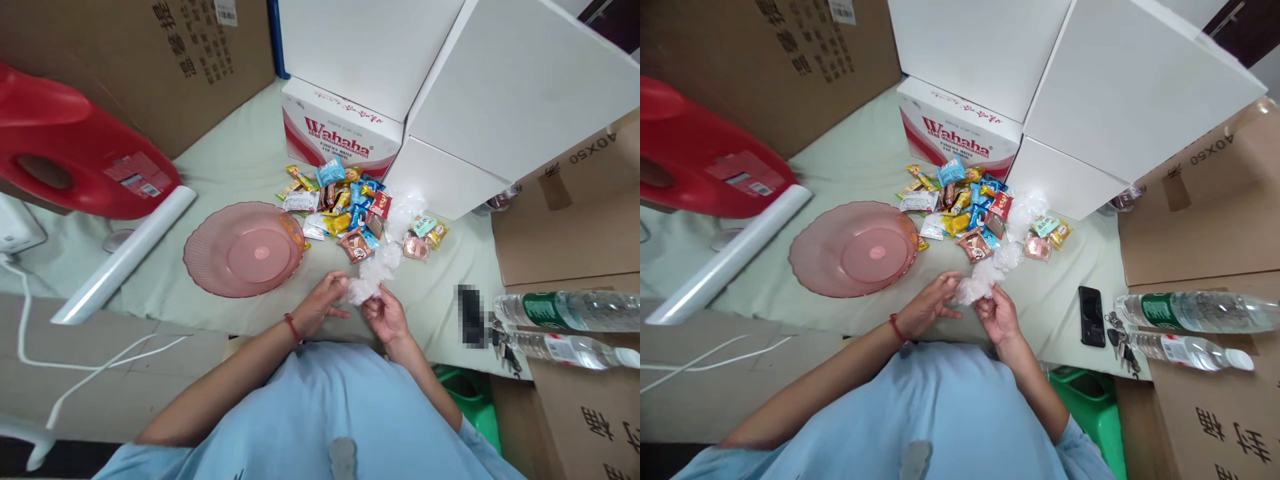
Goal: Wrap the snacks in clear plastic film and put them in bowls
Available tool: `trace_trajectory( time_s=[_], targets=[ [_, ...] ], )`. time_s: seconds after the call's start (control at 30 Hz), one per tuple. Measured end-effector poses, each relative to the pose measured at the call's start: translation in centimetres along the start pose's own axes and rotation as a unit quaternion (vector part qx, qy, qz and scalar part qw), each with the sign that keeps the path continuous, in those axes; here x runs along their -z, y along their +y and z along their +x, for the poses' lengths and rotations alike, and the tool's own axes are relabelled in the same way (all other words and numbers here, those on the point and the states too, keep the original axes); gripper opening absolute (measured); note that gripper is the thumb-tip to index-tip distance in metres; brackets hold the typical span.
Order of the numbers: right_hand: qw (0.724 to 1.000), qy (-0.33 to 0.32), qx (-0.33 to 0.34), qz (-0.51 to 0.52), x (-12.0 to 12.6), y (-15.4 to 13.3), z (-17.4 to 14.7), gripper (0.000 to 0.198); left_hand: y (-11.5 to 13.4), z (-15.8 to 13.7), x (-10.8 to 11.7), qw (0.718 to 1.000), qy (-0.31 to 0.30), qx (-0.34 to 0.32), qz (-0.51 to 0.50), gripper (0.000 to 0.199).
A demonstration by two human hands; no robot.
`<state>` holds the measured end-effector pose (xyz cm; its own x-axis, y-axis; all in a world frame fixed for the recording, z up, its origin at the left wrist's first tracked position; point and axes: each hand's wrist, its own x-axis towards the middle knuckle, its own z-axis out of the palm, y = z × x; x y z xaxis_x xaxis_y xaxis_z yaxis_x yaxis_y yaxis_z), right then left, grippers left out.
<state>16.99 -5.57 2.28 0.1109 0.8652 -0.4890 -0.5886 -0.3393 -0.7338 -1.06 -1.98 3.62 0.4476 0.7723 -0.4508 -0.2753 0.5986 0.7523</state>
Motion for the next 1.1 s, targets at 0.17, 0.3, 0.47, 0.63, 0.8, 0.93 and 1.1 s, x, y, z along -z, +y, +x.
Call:
trace_trajectory(
  time_s=[0.17,0.3,0.47,0.63,0.8,0.93,1.1],
  targets=[
    [0.997,0.063,0.018,-0.036,1.0,-0.3,-0.5,0.037,-2.5,2.0,0.8,0.999,0.052,-0.012,0.01,0.06],
    [0.989,0.113,0.086,-0.032,3.6,-3.7,0.2,0.038,-2.6,1.7,2.1,0.993,0.101,-0.05,-0.018,0.054],
    [0.989,0.066,0.062,-0.117,3.3,-6.2,0.3,0.05,-1.8,1.2,2.1,0.987,0.073,-0.061,-0.127,0.045],
    [0.907,-0.049,0.179,-0.377,0.0,-2.0,-0.1,0.03,-2.5,1.1,1.8,0.995,0.021,-0.039,-0.089,0.049],
    [0.866,-0.058,0.203,-0.453,-0.4,1.4,0.6,0.013,-3.4,1.6,2.4,0.996,0.063,-0.056,0.014,0.03],
    [0.851,0.036,0.247,-0.463,0.7,0.9,1.1,0.024,-4.1,2.2,3.0,0.985,0.1,-0.079,0.115,0.024],
    [0.77,0.083,0.327,-0.542,0.6,-1.2,4.2,0.029,-4.6,2.5,3.1,0.977,0.096,-0.094,0.168,0.016]
  ],
)
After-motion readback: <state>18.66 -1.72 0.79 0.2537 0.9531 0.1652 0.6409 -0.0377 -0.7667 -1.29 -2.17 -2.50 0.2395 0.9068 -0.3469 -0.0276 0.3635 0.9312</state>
